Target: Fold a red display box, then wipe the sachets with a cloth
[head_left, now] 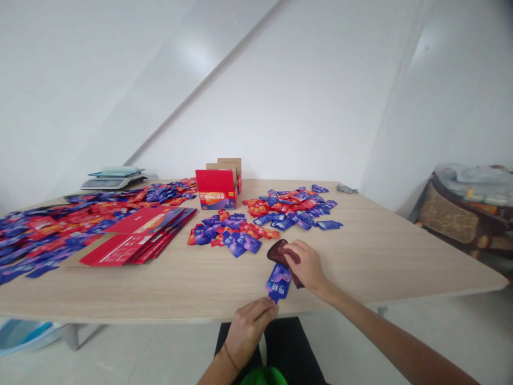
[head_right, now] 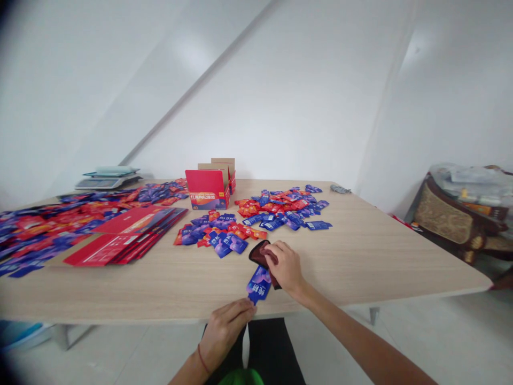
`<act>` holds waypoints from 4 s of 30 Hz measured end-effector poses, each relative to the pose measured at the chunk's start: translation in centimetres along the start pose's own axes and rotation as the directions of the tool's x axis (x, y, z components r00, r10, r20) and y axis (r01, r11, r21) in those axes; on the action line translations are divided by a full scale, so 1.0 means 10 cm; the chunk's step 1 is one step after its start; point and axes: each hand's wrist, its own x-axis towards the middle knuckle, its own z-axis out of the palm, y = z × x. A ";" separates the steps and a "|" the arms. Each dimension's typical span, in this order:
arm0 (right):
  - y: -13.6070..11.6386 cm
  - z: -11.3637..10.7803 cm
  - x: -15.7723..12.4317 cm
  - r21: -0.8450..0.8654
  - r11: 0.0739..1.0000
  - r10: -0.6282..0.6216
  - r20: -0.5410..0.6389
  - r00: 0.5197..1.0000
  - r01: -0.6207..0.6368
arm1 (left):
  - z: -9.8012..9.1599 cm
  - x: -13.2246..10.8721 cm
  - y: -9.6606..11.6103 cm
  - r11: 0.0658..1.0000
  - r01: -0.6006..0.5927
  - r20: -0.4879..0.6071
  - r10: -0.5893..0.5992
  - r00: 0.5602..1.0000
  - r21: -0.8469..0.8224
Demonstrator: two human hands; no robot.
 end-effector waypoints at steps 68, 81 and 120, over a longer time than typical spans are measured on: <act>1.95 -0.72 -0.56 -0.440 0.827 0.361 -0.061 0.930 -0.350 | 0.39 1.37 0.00 0.859 0.221 0.534 -0.468 0.704 0.462; 1.97 -0.71 -0.57 -0.411 0.845 0.348 -0.065 0.935 -0.343 | 0.34 1.52 -0.47 0.947 0.067 0.630 -0.261 0.732 0.314; 2.09 -0.60 -0.61 -0.428 0.848 0.310 -0.076 0.948 -0.312 | -0.06 0.82 -1.76 0.902 -0.123 0.604 -0.171 0.778 0.414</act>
